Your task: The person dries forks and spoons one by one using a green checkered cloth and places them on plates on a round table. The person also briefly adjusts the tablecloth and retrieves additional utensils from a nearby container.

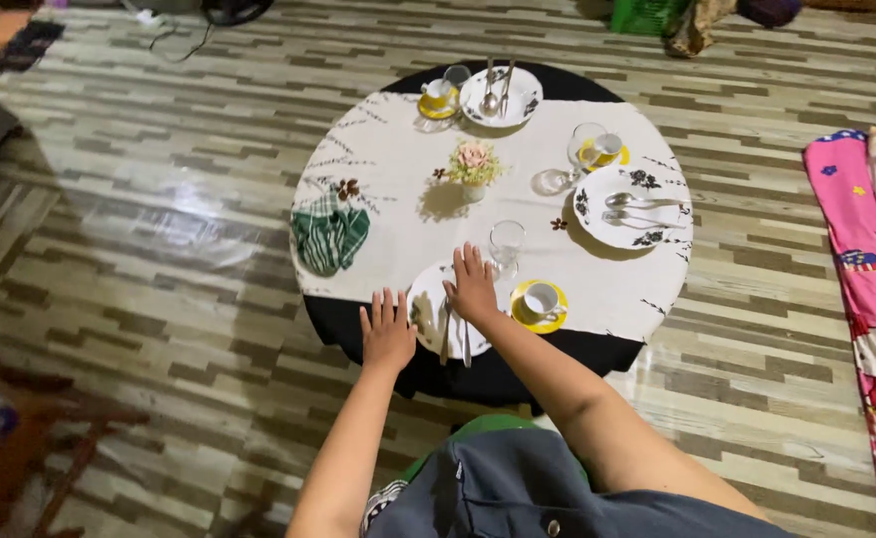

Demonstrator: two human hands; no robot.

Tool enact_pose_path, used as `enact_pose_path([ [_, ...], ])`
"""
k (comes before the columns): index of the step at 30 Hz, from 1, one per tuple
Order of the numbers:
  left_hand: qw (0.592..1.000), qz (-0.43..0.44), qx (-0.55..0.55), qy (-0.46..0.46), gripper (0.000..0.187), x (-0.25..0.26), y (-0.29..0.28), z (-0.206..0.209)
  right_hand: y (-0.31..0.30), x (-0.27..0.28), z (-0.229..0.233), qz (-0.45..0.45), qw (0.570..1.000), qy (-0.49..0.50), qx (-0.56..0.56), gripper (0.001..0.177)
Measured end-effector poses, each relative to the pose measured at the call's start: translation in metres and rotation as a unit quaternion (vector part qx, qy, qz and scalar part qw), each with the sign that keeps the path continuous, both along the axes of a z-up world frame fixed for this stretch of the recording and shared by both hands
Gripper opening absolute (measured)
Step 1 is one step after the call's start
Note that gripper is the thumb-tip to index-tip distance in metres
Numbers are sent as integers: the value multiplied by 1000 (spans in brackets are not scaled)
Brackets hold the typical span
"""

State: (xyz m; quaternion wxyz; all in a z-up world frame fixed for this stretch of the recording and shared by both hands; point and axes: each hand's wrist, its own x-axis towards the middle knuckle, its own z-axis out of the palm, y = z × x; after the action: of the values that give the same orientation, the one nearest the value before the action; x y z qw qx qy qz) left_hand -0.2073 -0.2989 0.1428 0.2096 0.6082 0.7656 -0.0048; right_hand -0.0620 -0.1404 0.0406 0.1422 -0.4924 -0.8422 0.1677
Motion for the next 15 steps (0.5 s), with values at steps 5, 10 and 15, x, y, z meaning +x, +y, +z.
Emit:
enact_pose_path([
  [5, 1000, -16, -21, -2, 69, -26, 25, 8, 13, -19, 4, -22, 1000, 5, -9, 77],
  [10, 999, -33, -29, 16, 71, -45, 49, -24, 9, -24, 12, -36, 999, -3, -20, 78],
  [15, 996, -73, -29, 41, 75, -64, 71, -70, -6, -15, 7, -44, 998, -26, -40, 77],
])
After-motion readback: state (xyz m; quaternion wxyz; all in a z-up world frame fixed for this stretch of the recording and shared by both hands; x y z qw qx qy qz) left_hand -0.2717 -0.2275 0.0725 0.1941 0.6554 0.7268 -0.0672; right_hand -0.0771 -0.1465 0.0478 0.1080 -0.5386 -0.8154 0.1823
